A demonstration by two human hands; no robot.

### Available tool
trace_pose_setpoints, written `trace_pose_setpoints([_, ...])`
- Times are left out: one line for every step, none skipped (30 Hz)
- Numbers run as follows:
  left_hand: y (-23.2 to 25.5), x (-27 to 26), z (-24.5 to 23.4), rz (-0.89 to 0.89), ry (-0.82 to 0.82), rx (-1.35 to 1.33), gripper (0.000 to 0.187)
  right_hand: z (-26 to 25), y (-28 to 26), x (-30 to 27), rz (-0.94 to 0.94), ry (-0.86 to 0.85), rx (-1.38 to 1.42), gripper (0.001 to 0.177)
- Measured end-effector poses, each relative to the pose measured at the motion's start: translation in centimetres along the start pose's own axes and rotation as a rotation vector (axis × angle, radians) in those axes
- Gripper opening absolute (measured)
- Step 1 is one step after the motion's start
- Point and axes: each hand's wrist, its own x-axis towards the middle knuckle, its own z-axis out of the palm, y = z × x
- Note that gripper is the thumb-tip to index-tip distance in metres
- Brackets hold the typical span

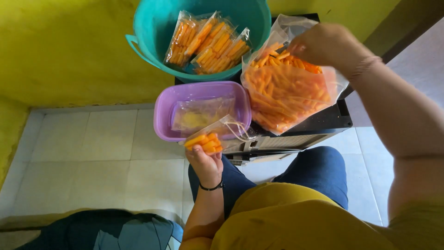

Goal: Packaging orange stick snacks into small plastic bags

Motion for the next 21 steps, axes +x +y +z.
trace_pose_setpoints([0.0, 0.1, -0.2, -0.001, -0.002, -0.003, 0.064, 0.1, 0.0, 0.6, 0.003, 0.001, -0.001, 0.04])
trace_pose_setpoints([-0.1, 0.2, -0.3, -0.016, 0.011, 0.007, 0.065, 0.3, 0.0, 1.3, 0.009, -0.02, -0.018, 0.04])
trace_pose_setpoints([-0.1, 0.2, -0.6, -0.032, 0.028, 0.019, 0.066, 0.6, 0.0, 1.9, 0.012, -0.043, -0.034, 0.041])
trace_pose_setpoints([-0.3, 0.3, -0.6, -0.034, 0.03, 0.018, 0.066, 1.0, -0.1, 2.5, 0.013, -0.045, -0.036, 0.041])
trace_pose_setpoints([-0.3, 0.3, -0.8, -0.049, 0.029, 0.005, 0.066, 1.4, -0.3, 3.0, 0.014, -0.081, -0.059, 0.045])
trace_pose_setpoints([-0.4, 0.2, -0.9, -0.064, 0.029, -0.008, 0.065, 1.9, -0.5, 3.6, 0.016, -0.116, -0.082, 0.049])
trace_pose_setpoints([-0.5, 0.3, -0.9, -0.065, 0.03, -0.007, 0.065, 2.3, -0.7, 4.1, 0.015, -0.118, -0.081, 0.049])
trace_pose_setpoints([-0.7, 0.3, -0.9, -0.076, 0.033, 0.009, 0.065, 2.7, -0.9, 4.6, 0.017, -0.151, -0.103, 0.055])
trace_pose_setpoints([-0.8, 0.2, -0.9, -0.086, 0.037, 0.025, 0.065, 3.1, -1.0, 5.1, 0.019, -0.184, -0.126, 0.062])
trace_pose_setpoints([-0.6, 0.3, -0.7, -0.087, 0.038, 0.026, 0.065, 3.5, -1.2, 5.5, 0.018, -0.186, -0.127, 0.062])
trace_pose_setpoints([-0.4, 0.3, -0.5, -0.081, 0.029, 0.03, 0.064, 3.9, -1.1, 5.9, 0.023, -0.219, -0.149, 0.069])
trace_pose_setpoints([-0.3, 0.3, -0.2, -0.074, 0.02, 0.034, 0.064, 4.3, -1.1, 6.2, 0.029, -0.252, -0.172, 0.076])
trace_pose_setpoints([-0.3, 0.3, -0.1, -0.073, 0.02, 0.033, 0.064, 4.6, -0.6, 6.6, 0.029, -0.251, -0.173, 0.076])
trace_pose_setpoints([-0.3, 0.3, 0.0, -0.072, 0.022, 0.026, 0.064, 4.9, -0.1, 6.8, 0.014, -0.234, -0.128, 0.063])
trace_pose_setpoints([-0.3, 0.2, 0.1, -0.071, 0.023, 0.02, 0.065, 5.2, 0.4, 7.1, 0.0, -0.216, -0.082, 0.052])
trace_pose_setpoints([-0.2, 0.1, 0.3, -0.071, 0.023, 0.02, 0.065, 4.8, 0.3, 6.2, 0.0, -0.215, -0.082, 0.052])
trace_pose_setpoints([-0.2, 0.0, 0.7, -0.068, 0.033, 0.029, 0.069, 4.4, 0.3, 5.2, -0.039, -0.188, -0.06, 0.048])
trace_pose_setpoints([-0.2, -0.1, 1.1, -0.065, 0.043, 0.038, 0.073, 4.0, 0.3, 4.3, -0.078, -0.16, -0.037, 0.046])
trace_pose_setpoints([-0.1, 0.2, 1.2, -0.063, 0.041, 0.038, 0.073, 3.7, 0.5, 3.6, -0.077, -0.158, -0.037, 0.046])
trace_pose_setpoints([0.0, 0.4, 1.3, -0.041, 0.01, 0.019, 0.073, 3.5, 0.7, 3.0, -0.115, -0.135, 0.048, 0.047])
trace_pose_setpoints([0.0, 0.4, 1.5, -0.021, -0.018, 0.001, 0.073, 3.4, 0.9, 2.3, -0.154, -0.113, 0.132, 0.049])
